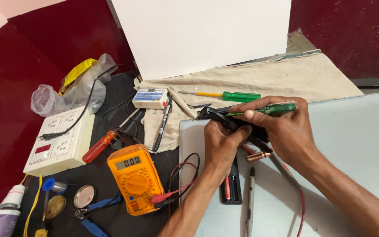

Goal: The person uses a green-handled screwdriver to pry open a black plastic remote control. They remove the back cover and then extract the internal circuit board, placing the components on the workbench.

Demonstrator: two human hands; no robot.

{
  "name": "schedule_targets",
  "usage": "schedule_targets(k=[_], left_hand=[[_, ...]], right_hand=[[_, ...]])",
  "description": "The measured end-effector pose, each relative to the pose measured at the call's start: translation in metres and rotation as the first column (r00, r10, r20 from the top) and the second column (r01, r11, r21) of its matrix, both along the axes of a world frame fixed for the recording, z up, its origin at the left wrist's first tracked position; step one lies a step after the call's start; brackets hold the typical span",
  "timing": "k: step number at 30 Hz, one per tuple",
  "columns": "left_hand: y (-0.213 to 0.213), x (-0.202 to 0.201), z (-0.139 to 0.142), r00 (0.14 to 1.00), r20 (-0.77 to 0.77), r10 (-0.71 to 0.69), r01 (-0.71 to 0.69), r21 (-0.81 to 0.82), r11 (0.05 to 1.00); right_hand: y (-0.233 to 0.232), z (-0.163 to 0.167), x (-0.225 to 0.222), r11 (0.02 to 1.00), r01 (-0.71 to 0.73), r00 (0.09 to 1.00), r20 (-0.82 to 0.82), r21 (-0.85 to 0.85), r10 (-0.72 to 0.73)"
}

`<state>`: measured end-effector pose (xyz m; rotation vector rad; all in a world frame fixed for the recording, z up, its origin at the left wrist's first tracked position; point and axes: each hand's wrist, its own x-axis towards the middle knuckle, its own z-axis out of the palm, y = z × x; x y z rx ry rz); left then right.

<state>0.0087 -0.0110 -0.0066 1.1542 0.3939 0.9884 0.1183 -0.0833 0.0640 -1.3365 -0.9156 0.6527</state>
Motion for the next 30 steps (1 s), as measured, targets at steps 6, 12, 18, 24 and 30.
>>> schedule_targets(k=[6, 12, 18, 24, 30], left_hand=[[0.002, 0.0, 0.002, 1.0, -0.02, 0.011, -0.014, -0.133, 0.991], [0.002, -0.004, 0.007, 0.997, 0.014, 0.076, -0.076, 0.007, 0.997], [0.001, -0.009, 0.014, 0.948, -0.171, 0.269, -0.224, 0.241, 0.944], [-0.004, -0.005, 0.018, 0.856, -0.167, 0.489, -0.357, 0.491, 0.795], [-0.004, -0.004, 0.017, 0.833, -0.176, 0.524, -0.394, 0.477, 0.786]], right_hand=[[-0.007, -0.011, -0.008, 0.992, -0.041, 0.992, 0.119, 0.121, 0.027], [-0.006, -0.022, -0.003, 0.97, -0.108, 0.981, 0.179, 0.218, 0.069], [-0.001, -0.037, 0.014, 0.964, -0.136, 0.99, 0.077, 0.23, 0.122], [0.006, -0.056, 0.031, 0.883, -0.254, 0.928, -0.157, 0.395, 0.337], [0.005, -0.058, 0.027, 0.898, -0.239, 0.966, -0.008, 0.369, 0.26]])
